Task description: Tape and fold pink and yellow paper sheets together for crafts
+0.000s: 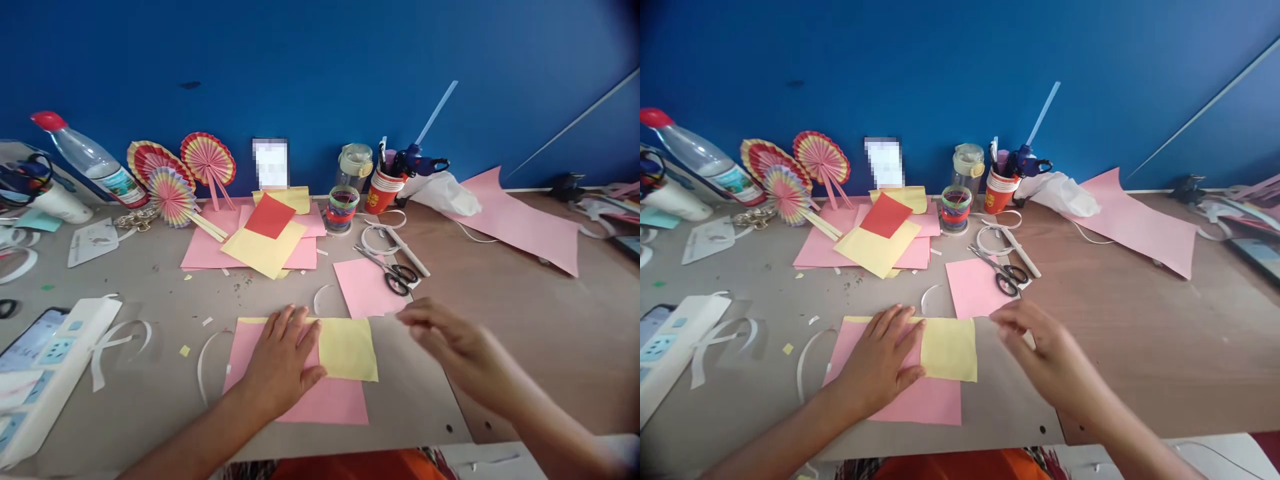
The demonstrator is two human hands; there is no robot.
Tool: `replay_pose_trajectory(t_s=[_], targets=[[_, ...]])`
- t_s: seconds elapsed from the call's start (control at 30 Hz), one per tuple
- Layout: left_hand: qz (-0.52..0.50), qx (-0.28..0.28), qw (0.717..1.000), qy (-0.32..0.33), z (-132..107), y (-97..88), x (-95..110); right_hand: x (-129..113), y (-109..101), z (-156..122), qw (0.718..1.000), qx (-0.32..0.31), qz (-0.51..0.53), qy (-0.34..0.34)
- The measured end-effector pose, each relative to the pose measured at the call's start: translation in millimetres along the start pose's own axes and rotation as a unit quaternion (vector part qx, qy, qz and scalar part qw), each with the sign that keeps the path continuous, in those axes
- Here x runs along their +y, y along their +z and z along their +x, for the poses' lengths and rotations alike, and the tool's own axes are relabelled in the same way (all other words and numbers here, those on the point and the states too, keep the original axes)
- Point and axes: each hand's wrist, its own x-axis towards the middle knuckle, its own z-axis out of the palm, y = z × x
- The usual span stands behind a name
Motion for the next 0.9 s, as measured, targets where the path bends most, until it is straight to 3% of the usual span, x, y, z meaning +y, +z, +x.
replay_pose_trajectory(t_s=[0.13,0.4,0.6,0.9], targets=[[0.015,-0.004,1.0,-0.007,-3.1,-2.6,-0.6,-1.9,22.8,-7.4,0.994,-0.106,-0.025,0.007],[0.041,-0.016,0.999,-0.025,-5.8,-7.2,2.2,-29.4,53.8,12.4,0.968,-0.131,-0.138,-0.163],[-0.004,-0.017,1.0,-0.016,-3.2,-14.8,-4.3,-29.0,73.8,15.3,0.95,-0.154,-0.219,-0.16],[-0.116,0.031,0.993,-0.018,19.6,-22.1,-15.1,-27.5,74.1,12.3,0.956,-0.138,-0.202,-0.161]])
